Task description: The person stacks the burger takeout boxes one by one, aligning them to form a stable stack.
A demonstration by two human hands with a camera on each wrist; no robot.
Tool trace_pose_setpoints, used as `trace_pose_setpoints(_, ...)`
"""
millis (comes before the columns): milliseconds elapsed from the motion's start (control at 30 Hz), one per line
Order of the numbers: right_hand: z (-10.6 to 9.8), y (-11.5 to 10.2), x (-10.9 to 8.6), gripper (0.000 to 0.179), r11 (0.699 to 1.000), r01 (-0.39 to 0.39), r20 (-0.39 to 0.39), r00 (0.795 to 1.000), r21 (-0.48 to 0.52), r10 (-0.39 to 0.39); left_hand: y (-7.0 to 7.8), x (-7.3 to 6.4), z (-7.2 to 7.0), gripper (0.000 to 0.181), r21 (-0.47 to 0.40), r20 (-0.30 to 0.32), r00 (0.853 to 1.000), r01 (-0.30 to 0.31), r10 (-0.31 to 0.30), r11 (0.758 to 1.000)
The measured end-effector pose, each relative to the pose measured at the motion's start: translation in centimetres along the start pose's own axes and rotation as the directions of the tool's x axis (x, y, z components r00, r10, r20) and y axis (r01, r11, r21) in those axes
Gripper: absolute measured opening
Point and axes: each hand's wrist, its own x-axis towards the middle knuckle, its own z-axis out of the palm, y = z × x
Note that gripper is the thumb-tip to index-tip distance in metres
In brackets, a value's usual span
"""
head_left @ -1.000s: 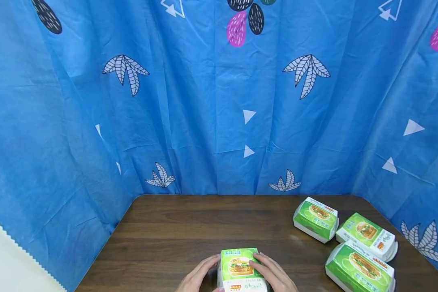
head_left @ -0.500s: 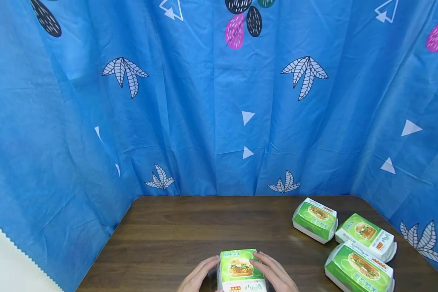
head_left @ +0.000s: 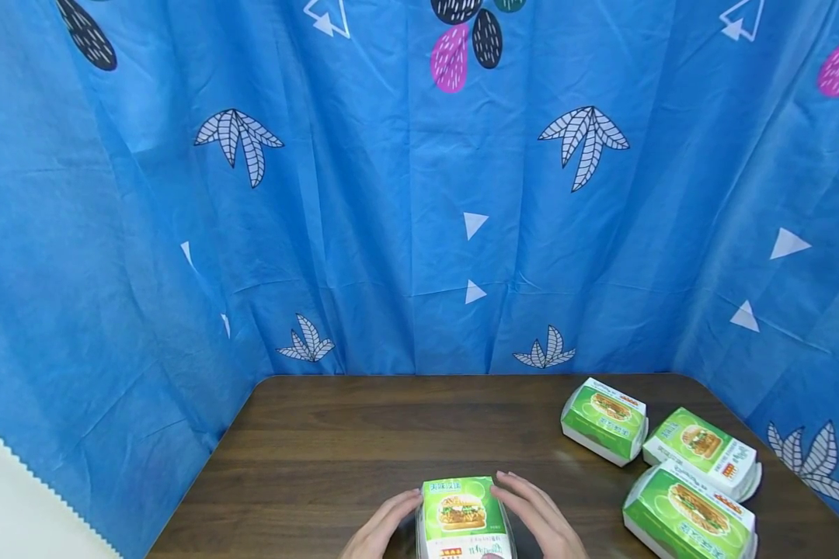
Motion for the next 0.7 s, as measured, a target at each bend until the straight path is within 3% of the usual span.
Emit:
trace_pose_setpoints(167, -0.4, -0.6, 0.2, 0.07, 0.993, -0.099, 0.017, 0.995, -0.065, 0.1, 0.0, 0.0, 0.0, 0.074, 0.001, -0.001, 1.0, 0.0, 0.0, 1.0)
trace_pose_setpoints(433, -1.2, -0.5, 0.7, 0.072, 0.978, -0.126, -0.018, 0.992, -0.163, 0.125, 0.2, -0.1, 0.0, 0.074, -0.016, 0.018, 0.998, 0.053, -0.053, 0.998)
trace_pose_setpoints(700, -2.2, -0.1, 1.1, 0.073, 0.965, -0.192, -0.041, 0.981, -0.175, 0.188, 0.1, 0.0, -0.2, 0.075, -0.012, 0.03, 0.999, 0.037, -0.036, 0.999)
